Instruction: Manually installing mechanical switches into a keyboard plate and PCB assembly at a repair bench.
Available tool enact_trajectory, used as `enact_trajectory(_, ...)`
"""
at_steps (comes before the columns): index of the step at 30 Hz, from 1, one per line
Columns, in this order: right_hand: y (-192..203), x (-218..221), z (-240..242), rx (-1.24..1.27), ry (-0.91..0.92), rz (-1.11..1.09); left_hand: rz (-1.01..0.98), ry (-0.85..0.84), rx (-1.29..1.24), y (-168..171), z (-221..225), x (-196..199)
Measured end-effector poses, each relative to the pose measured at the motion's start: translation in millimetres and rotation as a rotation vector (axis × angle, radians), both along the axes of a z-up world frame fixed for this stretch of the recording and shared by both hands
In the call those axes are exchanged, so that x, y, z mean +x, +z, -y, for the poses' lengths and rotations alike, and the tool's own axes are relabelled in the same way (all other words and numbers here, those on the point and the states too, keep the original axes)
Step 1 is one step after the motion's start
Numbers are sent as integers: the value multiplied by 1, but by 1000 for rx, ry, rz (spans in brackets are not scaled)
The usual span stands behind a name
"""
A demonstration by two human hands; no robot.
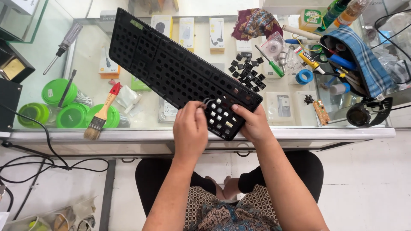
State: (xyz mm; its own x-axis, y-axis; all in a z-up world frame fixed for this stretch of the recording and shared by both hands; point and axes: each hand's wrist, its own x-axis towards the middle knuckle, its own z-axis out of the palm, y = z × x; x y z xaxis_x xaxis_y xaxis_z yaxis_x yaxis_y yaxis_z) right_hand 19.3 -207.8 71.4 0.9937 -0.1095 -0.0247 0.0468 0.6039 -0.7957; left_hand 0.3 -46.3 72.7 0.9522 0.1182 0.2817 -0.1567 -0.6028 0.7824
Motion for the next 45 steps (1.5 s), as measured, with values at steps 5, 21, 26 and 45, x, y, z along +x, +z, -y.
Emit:
enact_trajectory(5,-8,6,-2,-8,-22,18,15,-36,-52,8,22,5)
enact_trajectory(21,-19,12,1,-42,-48,-23,289,51,131,5,43,13)
enact_trajectory(26,-19,12,1,-33,-47,-27,290,57,136,3,43,13)
enact_trajectory(45,-17,12,0,-28,-49,-16,310,35,120,5,40,15)
